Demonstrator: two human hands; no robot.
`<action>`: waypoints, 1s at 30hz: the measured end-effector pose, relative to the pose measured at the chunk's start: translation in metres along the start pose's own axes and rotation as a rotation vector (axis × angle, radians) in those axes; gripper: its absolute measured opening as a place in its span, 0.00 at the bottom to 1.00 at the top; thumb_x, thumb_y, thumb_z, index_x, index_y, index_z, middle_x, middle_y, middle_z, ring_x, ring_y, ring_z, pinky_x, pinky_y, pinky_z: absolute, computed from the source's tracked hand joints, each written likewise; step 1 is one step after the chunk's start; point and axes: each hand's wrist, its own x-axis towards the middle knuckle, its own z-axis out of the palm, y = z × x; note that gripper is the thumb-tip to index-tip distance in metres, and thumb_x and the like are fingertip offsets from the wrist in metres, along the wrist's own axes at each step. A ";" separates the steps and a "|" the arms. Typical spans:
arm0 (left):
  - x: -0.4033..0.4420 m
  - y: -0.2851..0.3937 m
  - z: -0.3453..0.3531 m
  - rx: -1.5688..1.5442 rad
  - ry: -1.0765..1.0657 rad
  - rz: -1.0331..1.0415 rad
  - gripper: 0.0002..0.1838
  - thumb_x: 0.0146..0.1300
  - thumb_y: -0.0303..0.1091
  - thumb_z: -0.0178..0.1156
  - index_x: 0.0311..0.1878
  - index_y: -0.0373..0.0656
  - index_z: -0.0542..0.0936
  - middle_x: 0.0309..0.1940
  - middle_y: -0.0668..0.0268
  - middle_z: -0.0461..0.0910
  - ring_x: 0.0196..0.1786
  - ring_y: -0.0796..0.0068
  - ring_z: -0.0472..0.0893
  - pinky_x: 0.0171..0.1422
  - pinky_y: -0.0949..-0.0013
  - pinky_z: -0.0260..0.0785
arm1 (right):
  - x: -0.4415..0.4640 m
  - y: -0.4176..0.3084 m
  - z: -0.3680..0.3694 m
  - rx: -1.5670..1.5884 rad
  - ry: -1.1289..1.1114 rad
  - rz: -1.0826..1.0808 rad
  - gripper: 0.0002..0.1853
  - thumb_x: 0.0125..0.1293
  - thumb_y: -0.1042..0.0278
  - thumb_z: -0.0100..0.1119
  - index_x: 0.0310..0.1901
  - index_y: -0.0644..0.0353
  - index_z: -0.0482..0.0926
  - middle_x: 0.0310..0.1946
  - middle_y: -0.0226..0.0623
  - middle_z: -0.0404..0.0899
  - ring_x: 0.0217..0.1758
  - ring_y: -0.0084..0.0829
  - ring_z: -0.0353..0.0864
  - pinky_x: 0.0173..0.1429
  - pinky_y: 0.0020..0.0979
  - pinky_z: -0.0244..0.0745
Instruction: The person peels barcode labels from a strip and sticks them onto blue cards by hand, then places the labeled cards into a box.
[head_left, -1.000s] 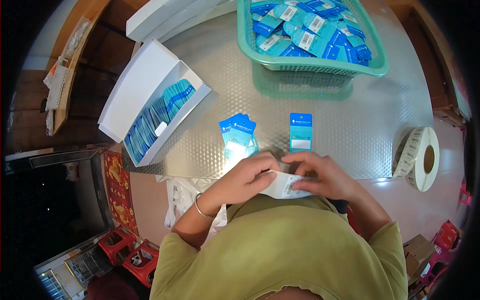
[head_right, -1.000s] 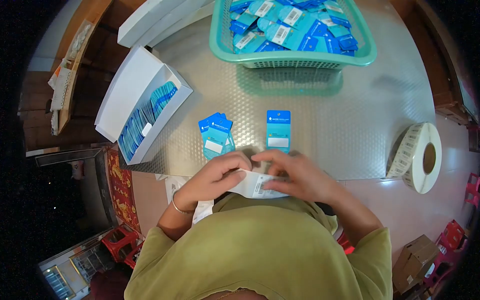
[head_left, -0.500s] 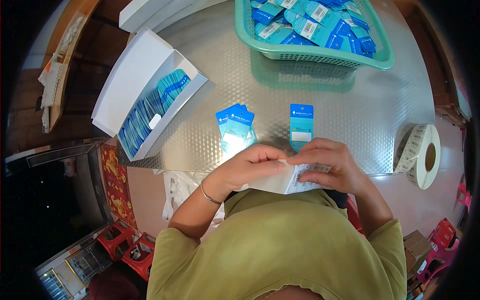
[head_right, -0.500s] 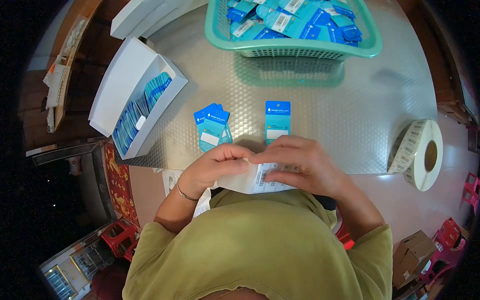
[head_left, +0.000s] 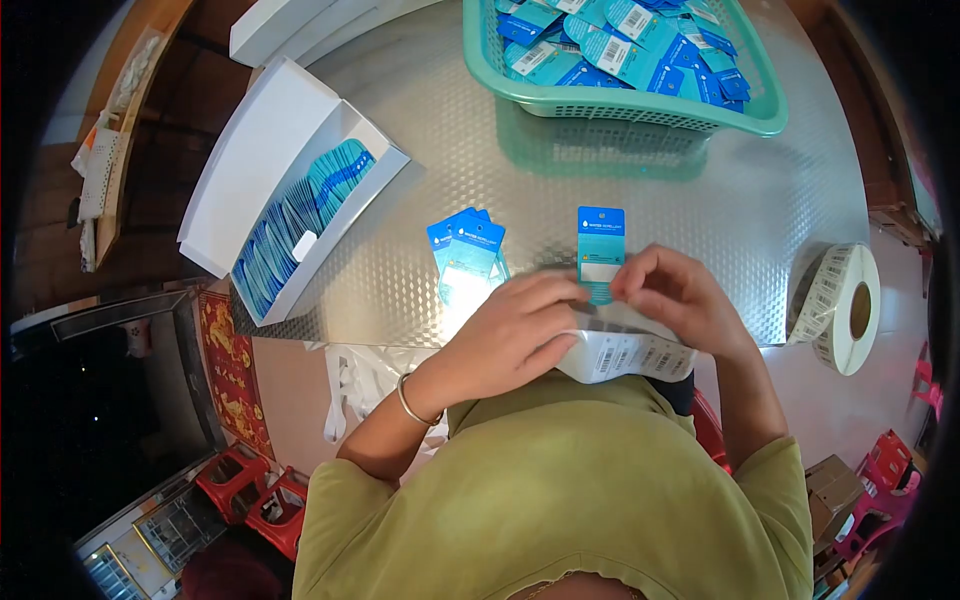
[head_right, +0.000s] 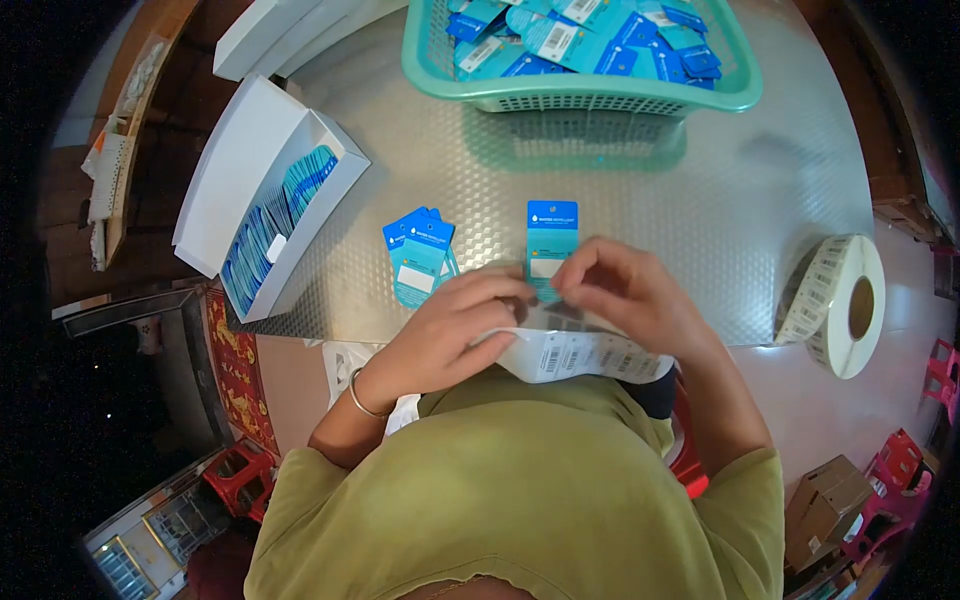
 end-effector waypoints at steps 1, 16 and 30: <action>0.002 0.001 0.001 0.143 -0.004 0.059 0.06 0.61 0.31 0.61 0.32 0.41 0.76 0.55 0.59 0.76 0.63 0.55 0.70 0.66 0.52 0.61 | 0.005 0.004 -0.004 -0.008 0.042 0.020 0.04 0.67 0.78 0.58 0.42 0.62 0.74 0.42 0.32 0.78 0.48 0.20 0.76 0.53 0.25 0.72; 0.006 -0.009 0.021 0.428 -0.033 0.110 0.07 0.57 0.34 0.62 0.29 0.44 0.76 0.64 0.75 0.74 0.74 0.55 0.59 0.74 0.38 0.47 | 0.025 0.008 -0.006 -0.290 0.259 0.096 0.09 0.65 0.75 0.62 0.44 0.61 0.74 0.27 0.25 0.75 0.30 0.15 0.73 0.35 0.21 0.70; 0.005 -0.014 0.022 0.422 -0.004 0.130 0.05 0.57 0.33 0.62 0.29 0.46 0.77 0.59 0.74 0.77 0.75 0.56 0.60 0.75 0.38 0.44 | 0.023 0.019 0.013 -0.432 0.438 0.045 0.12 0.58 0.75 0.68 0.44 0.61 0.78 0.25 0.27 0.77 0.27 0.14 0.75 0.32 0.21 0.72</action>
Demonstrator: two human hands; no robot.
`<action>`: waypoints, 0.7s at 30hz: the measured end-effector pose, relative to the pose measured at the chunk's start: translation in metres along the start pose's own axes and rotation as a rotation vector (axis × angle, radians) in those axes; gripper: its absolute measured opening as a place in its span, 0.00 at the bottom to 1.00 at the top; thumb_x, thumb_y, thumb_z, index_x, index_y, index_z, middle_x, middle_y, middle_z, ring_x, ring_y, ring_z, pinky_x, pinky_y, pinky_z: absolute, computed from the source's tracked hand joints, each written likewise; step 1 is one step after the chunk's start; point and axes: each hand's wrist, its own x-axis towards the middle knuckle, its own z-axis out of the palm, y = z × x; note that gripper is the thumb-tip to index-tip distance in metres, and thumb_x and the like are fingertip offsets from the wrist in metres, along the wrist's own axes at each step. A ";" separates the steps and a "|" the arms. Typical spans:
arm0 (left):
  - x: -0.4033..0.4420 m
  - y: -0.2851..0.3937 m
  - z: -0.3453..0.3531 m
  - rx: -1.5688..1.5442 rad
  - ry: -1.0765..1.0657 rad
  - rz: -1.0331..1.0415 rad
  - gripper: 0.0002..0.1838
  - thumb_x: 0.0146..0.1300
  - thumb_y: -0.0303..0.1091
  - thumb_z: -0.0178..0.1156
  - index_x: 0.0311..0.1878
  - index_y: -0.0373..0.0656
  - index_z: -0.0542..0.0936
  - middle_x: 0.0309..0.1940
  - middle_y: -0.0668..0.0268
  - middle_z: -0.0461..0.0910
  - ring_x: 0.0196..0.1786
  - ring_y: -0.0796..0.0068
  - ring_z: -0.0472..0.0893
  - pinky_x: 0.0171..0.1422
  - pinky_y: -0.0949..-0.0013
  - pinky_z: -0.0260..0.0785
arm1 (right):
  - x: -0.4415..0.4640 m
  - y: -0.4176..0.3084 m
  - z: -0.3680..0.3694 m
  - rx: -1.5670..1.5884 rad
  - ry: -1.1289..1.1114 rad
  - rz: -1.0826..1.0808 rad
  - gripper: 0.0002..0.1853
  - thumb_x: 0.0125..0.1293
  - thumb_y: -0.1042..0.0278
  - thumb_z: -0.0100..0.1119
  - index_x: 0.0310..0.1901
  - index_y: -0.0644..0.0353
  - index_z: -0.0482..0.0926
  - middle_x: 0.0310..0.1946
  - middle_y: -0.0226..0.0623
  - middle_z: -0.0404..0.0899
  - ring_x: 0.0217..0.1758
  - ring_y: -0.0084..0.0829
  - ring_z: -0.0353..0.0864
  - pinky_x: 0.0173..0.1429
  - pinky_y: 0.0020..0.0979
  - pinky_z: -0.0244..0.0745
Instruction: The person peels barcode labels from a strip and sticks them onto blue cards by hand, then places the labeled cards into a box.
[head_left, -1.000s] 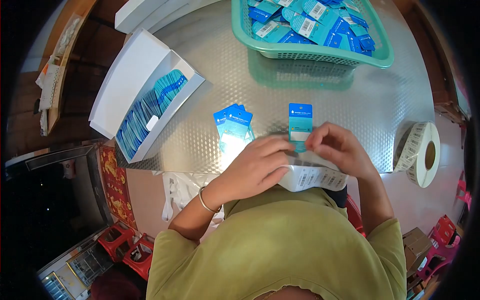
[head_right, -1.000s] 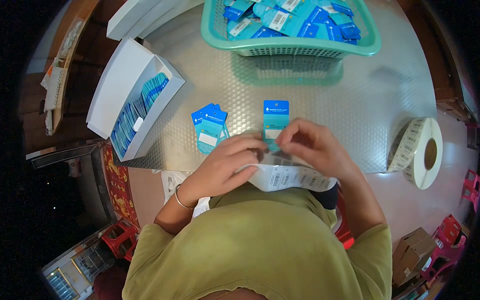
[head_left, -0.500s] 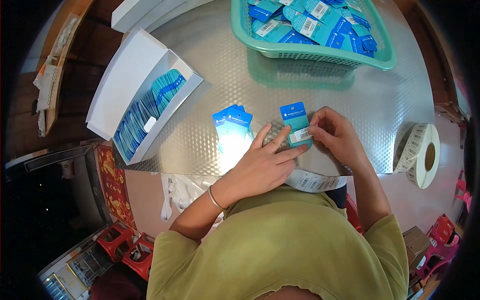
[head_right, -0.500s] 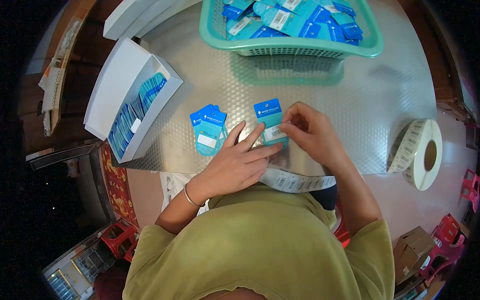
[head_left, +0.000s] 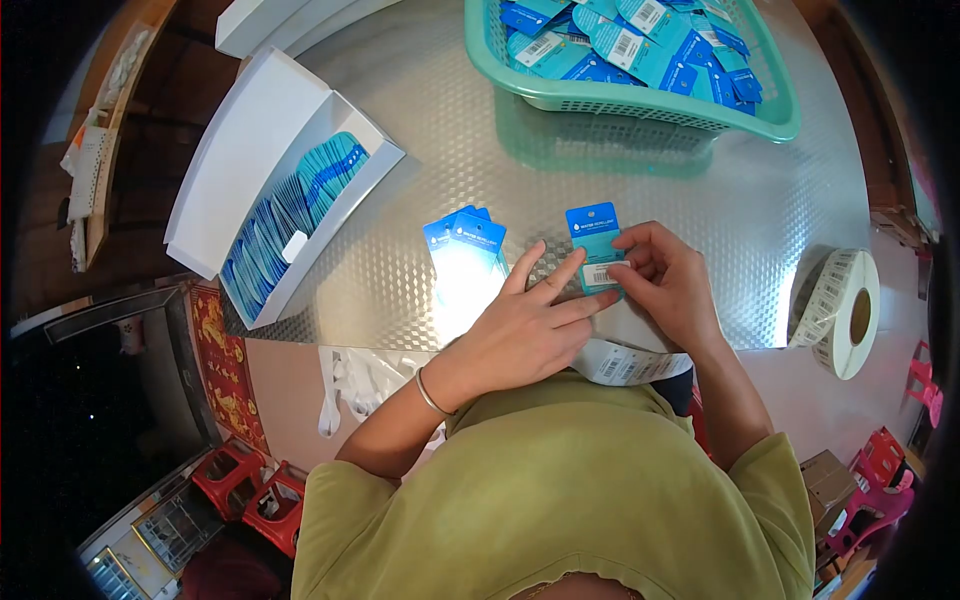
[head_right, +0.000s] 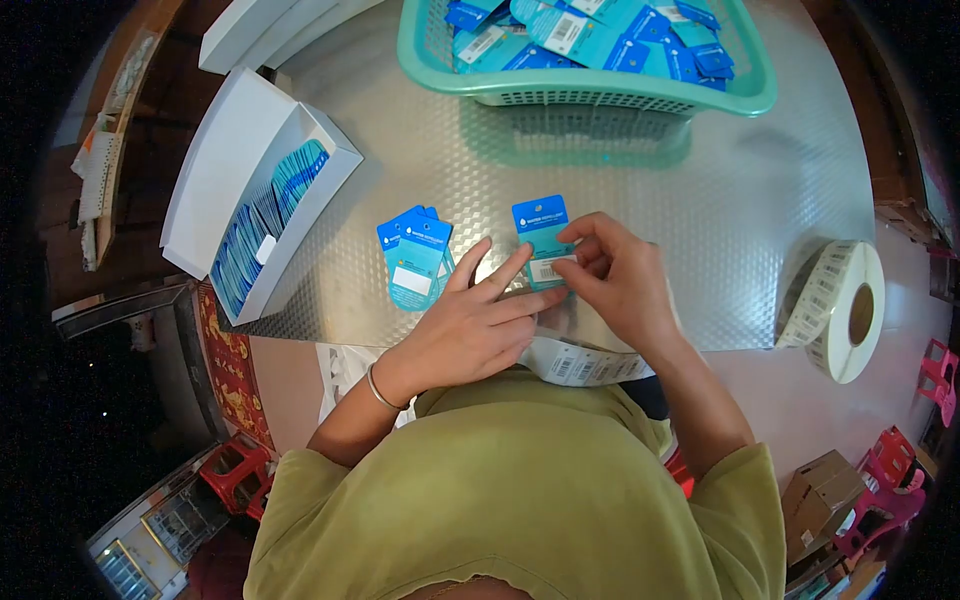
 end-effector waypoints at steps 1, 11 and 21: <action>0.000 0.000 0.000 0.001 0.000 0.000 0.05 0.57 0.34 0.62 0.29 0.46 0.77 0.59 0.74 0.77 0.75 0.56 0.60 0.75 0.38 0.44 | 0.000 0.000 0.000 -0.002 -0.003 -0.002 0.13 0.58 0.75 0.68 0.44 0.61 0.78 0.25 0.27 0.77 0.27 0.14 0.75 0.32 0.21 0.72; -0.001 -0.001 0.001 -0.007 -0.013 -0.011 0.05 0.57 0.35 0.63 0.30 0.47 0.78 0.58 0.74 0.77 0.75 0.56 0.59 0.75 0.38 0.43 | 0.000 -0.003 0.001 -0.020 0.001 0.007 0.14 0.57 0.75 0.68 0.43 0.62 0.76 0.25 0.30 0.80 0.26 0.15 0.77 0.32 0.21 0.73; 0.000 -0.001 -0.001 0.003 -0.016 -0.003 0.05 0.56 0.35 0.63 0.31 0.47 0.78 0.57 0.74 0.77 0.75 0.57 0.59 0.75 0.38 0.44 | 0.001 -0.004 0.002 -0.073 0.022 -0.017 0.14 0.57 0.75 0.68 0.42 0.62 0.75 0.24 0.32 0.80 0.26 0.17 0.80 0.32 0.23 0.74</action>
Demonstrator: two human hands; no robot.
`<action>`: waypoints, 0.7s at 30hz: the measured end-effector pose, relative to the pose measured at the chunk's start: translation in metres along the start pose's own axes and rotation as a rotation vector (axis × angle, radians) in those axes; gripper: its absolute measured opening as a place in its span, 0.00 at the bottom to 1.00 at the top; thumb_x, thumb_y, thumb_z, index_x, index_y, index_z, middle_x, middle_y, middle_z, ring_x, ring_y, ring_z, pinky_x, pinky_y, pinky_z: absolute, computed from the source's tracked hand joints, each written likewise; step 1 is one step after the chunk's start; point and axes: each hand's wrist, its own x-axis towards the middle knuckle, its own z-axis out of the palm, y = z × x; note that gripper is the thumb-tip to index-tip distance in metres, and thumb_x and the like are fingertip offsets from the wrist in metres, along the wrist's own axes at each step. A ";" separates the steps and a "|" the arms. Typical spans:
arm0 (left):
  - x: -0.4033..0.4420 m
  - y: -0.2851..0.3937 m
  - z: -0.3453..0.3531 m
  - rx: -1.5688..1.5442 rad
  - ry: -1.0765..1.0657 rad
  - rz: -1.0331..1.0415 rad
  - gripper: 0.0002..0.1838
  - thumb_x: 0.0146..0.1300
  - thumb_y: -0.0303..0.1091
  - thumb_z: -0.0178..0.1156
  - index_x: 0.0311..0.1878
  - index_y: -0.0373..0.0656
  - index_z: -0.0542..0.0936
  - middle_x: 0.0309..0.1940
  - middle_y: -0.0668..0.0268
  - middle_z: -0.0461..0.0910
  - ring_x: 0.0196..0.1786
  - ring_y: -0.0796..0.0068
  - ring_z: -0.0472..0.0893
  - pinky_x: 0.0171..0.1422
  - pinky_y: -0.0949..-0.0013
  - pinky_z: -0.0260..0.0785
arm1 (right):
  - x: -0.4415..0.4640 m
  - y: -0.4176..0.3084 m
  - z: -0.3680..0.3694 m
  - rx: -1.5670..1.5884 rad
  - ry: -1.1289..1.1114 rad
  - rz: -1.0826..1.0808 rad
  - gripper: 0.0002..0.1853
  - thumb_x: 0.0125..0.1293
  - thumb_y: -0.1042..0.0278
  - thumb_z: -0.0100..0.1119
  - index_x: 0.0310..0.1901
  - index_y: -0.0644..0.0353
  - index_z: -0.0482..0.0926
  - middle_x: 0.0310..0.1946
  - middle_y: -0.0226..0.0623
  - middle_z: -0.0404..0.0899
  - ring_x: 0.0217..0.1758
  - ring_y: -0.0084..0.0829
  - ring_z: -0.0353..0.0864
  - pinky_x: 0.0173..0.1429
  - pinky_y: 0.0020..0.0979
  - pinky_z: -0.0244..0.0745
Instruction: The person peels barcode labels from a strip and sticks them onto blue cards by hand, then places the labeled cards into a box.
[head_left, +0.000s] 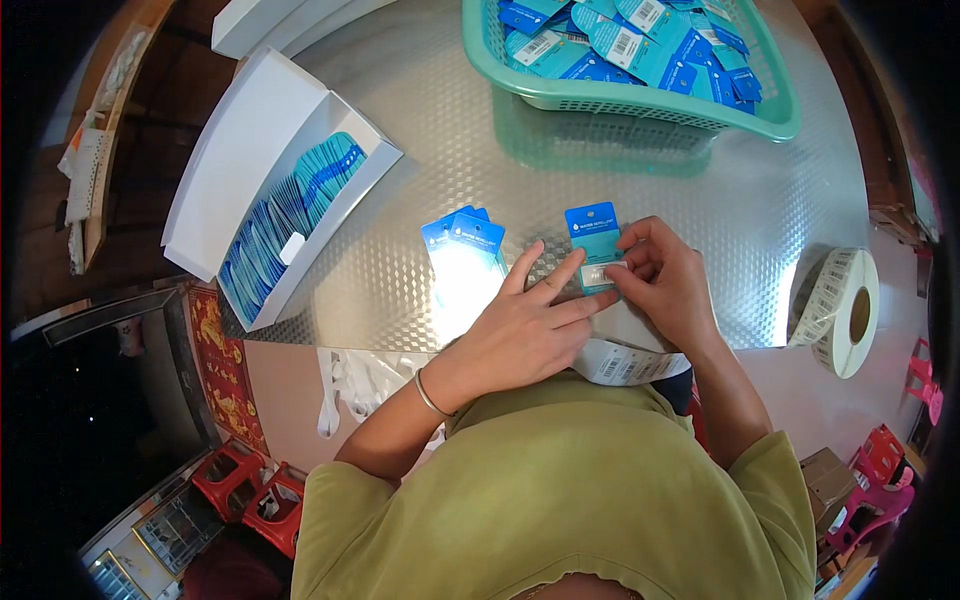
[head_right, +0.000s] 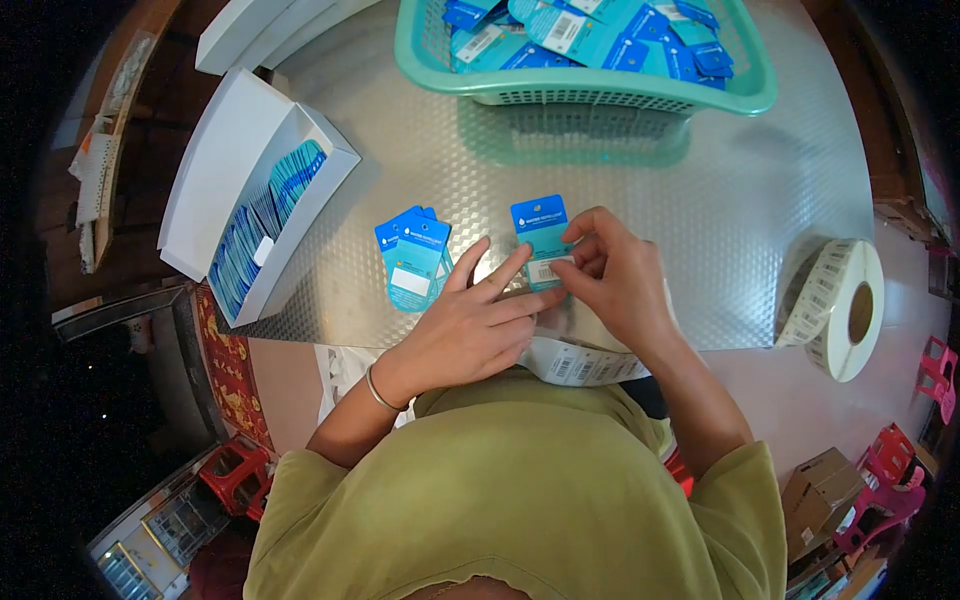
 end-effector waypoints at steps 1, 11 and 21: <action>0.000 0.000 0.000 0.005 -0.003 0.000 0.05 0.56 0.35 0.63 0.31 0.47 0.78 0.58 0.75 0.77 0.75 0.57 0.59 0.75 0.38 0.44 | 0.000 0.000 0.000 -0.010 0.000 -0.002 0.14 0.56 0.75 0.68 0.42 0.62 0.75 0.24 0.32 0.80 0.26 0.18 0.80 0.31 0.23 0.74; -0.001 -0.001 0.000 -0.004 -0.010 -0.002 0.05 0.56 0.35 0.64 0.31 0.47 0.78 0.58 0.75 0.77 0.75 0.58 0.59 0.75 0.37 0.43 | 0.002 -0.002 -0.001 -0.015 -0.027 0.013 0.14 0.57 0.77 0.67 0.43 0.62 0.74 0.24 0.28 0.77 0.26 0.13 0.73 0.30 0.19 0.68; 0.000 -0.001 0.001 0.003 0.010 0.003 0.05 0.56 0.35 0.63 0.30 0.47 0.78 0.56 0.75 0.78 0.75 0.57 0.60 0.75 0.38 0.44 | 0.000 -0.002 0.003 -0.106 0.017 -0.043 0.14 0.56 0.73 0.69 0.43 0.60 0.75 0.23 0.34 0.80 0.24 0.24 0.81 0.30 0.26 0.75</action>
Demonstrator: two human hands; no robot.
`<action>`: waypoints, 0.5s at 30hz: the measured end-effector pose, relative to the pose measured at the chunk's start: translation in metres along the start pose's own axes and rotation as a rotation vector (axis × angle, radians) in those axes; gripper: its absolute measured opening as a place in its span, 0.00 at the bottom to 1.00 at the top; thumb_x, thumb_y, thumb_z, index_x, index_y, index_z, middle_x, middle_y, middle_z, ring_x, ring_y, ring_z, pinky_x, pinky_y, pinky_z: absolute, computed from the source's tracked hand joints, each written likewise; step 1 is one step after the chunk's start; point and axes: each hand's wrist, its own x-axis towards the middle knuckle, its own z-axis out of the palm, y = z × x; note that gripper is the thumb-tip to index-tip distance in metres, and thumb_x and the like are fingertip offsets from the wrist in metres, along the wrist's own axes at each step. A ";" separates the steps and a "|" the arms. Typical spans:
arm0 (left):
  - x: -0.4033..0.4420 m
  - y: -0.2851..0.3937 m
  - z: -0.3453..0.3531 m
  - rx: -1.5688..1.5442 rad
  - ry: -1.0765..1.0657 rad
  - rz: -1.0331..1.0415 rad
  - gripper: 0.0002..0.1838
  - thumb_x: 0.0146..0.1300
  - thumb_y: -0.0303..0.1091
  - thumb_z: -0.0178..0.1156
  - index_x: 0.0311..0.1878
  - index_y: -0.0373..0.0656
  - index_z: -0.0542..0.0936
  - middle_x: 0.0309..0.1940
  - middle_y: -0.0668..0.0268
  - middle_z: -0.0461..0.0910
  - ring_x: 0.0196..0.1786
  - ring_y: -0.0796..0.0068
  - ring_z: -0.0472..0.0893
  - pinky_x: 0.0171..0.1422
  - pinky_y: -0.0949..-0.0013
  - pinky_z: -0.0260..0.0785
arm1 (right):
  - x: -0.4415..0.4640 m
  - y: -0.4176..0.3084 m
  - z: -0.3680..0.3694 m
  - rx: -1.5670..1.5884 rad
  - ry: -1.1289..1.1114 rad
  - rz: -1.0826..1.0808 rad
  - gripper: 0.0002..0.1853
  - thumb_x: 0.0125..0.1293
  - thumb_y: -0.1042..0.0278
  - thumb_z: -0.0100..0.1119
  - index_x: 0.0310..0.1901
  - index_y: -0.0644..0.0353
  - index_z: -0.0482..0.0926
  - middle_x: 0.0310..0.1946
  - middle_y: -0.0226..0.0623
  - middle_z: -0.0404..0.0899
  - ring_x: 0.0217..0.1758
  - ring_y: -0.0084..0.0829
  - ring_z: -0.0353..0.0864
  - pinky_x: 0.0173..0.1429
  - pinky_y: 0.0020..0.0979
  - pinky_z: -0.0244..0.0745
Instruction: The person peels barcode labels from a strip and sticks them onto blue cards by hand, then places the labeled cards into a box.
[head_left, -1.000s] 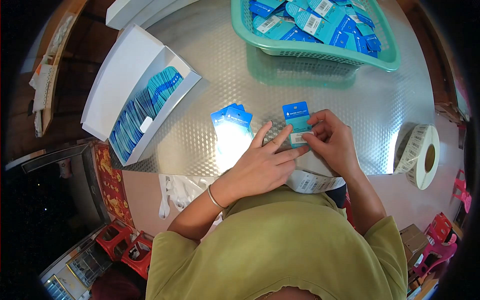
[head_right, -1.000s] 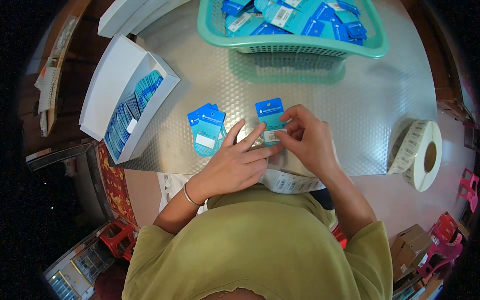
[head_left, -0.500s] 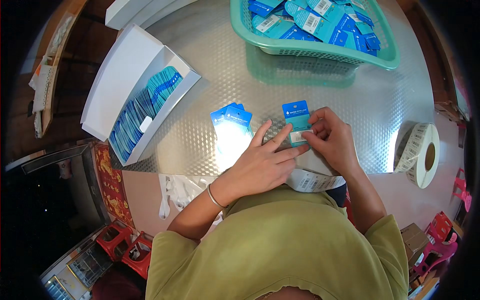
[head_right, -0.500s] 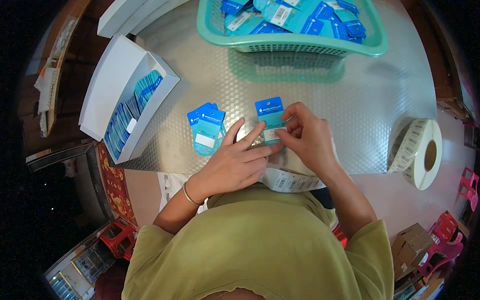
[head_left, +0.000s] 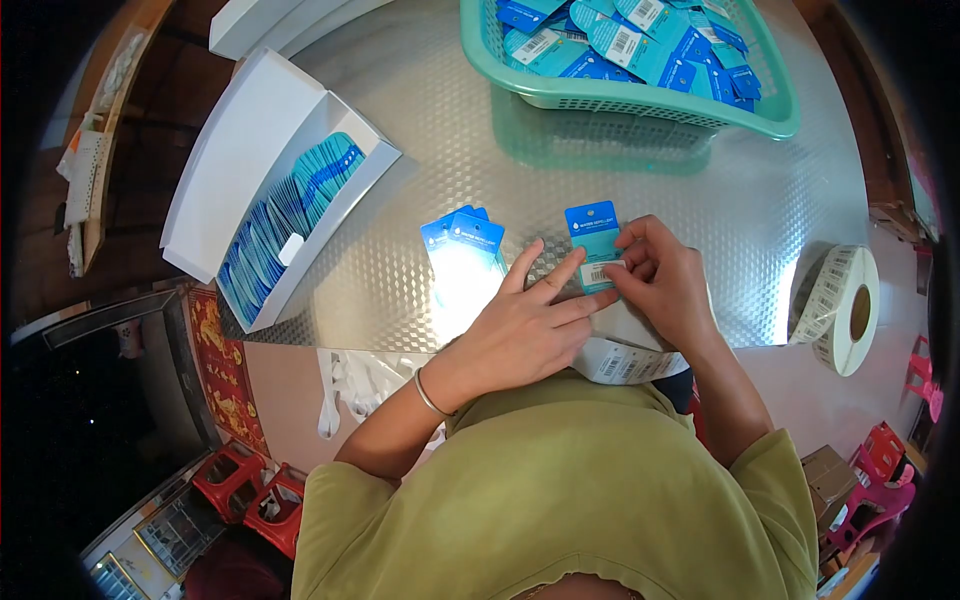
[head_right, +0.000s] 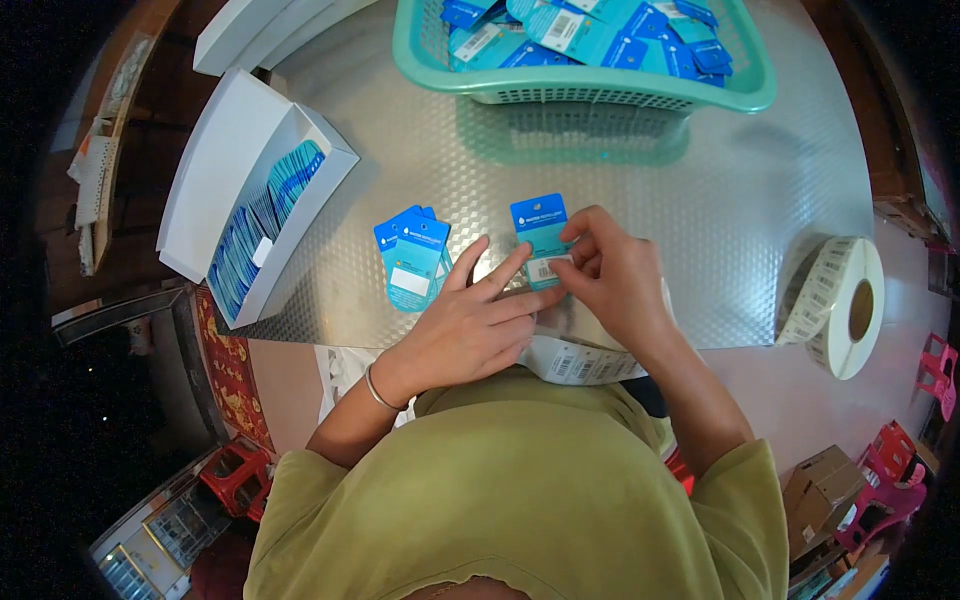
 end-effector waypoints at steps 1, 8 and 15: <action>0.000 0.000 0.000 0.002 0.001 0.002 0.05 0.56 0.35 0.63 0.30 0.47 0.78 0.56 0.74 0.78 0.74 0.57 0.60 0.75 0.37 0.44 | -0.001 -0.002 0.000 -0.034 0.000 0.009 0.15 0.56 0.72 0.69 0.43 0.59 0.75 0.23 0.34 0.80 0.24 0.26 0.82 0.30 0.27 0.75; 0.001 0.003 -0.003 0.023 -0.028 0.001 0.05 0.55 0.34 0.63 0.31 0.47 0.78 0.55 0.74 0.79 0.73 0.64 0.64 0.77 0.42 0.47 | -0.006 -0.005 0.005 -0.356 0.071 -0.133 0.15 0.56 0.66 0.69 0.44 0.52 0.75 0.25 0.30 0.80 0.26 0.33 0.82 0.28 0.34 0.74; 0.001 0.003 -0.002 0.037 -0.038 -0.014 0.05 0.56 0.35 0.62 0.30 0.47 0.77 0.56 0.74 0.79 0.73 0.68 0.64 0.78 0.43 0.46 | -0.007 -0.004 0.009 -0.533 0.170 -0.280 0.19 0.54 0.64 0.71 0.47 0.53 0.76 0.22 0.28 0.78 0.22 0.28 0.78 0.25 0.32 0.70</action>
